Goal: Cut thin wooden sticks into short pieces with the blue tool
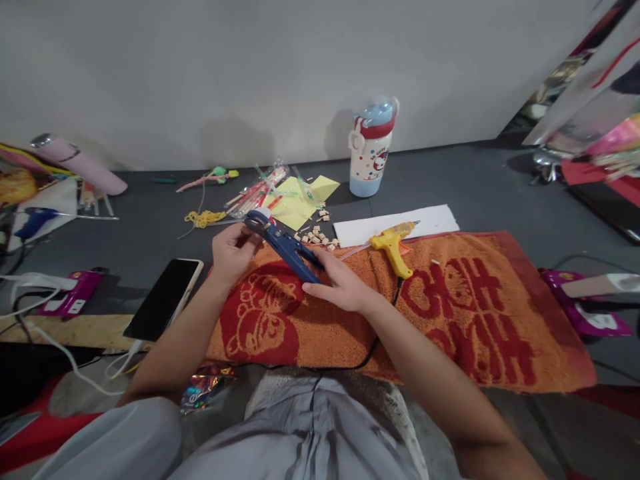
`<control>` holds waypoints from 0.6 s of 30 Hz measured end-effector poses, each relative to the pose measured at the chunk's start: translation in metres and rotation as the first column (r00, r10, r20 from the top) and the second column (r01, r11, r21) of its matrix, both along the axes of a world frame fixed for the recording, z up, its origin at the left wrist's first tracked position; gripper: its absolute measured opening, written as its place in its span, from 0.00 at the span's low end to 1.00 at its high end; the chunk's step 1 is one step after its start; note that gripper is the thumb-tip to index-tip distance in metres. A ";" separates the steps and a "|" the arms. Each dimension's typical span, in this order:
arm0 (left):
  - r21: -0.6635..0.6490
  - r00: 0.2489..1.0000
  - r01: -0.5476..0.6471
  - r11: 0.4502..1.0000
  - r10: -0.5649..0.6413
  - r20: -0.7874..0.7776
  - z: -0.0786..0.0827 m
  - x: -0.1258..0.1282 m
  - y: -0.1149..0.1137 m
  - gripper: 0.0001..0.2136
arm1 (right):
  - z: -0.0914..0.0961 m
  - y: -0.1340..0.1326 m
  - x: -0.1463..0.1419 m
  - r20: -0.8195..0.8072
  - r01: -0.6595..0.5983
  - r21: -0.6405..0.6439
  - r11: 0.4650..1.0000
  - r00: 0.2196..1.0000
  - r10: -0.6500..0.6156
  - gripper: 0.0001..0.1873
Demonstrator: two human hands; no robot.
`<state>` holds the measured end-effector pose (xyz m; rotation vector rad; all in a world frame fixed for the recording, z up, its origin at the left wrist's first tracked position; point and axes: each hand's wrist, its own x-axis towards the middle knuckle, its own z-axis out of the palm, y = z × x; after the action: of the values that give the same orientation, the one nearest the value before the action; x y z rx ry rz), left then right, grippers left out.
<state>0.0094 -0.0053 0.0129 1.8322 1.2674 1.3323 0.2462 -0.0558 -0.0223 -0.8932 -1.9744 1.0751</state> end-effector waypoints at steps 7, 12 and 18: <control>0.069 0.996 -0.033 0.997 0.039 -0.077 0.003 0.001 -0.002 0.11 | 0.003 -0.001 -0.001 -0.022 -0.015 -0.037 0.999 1.000 0.014 0.37; -0.016 0.999 0.023 1.000 -0.024 -0.035 -0.003 -0.005 0.002 0.11 | 0.002 -0.001 -0.001 -0.033 -0.025 -0.053 0.998 0.999 0.023 0.37; -0.095 0.993 0.110 0.989 -0.105 0.062 -0.003 -0.009 0.005 0.12 | 0.000 -0.001 0.000 -0.046 -0.041 -0.048 0.998 0.998 0.038 0.36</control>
<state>0.0009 -0.0008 0.0101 1.7567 1.1670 1.2337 0.2457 -0.0563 -0.0223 -0.8514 -1.9430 1.1614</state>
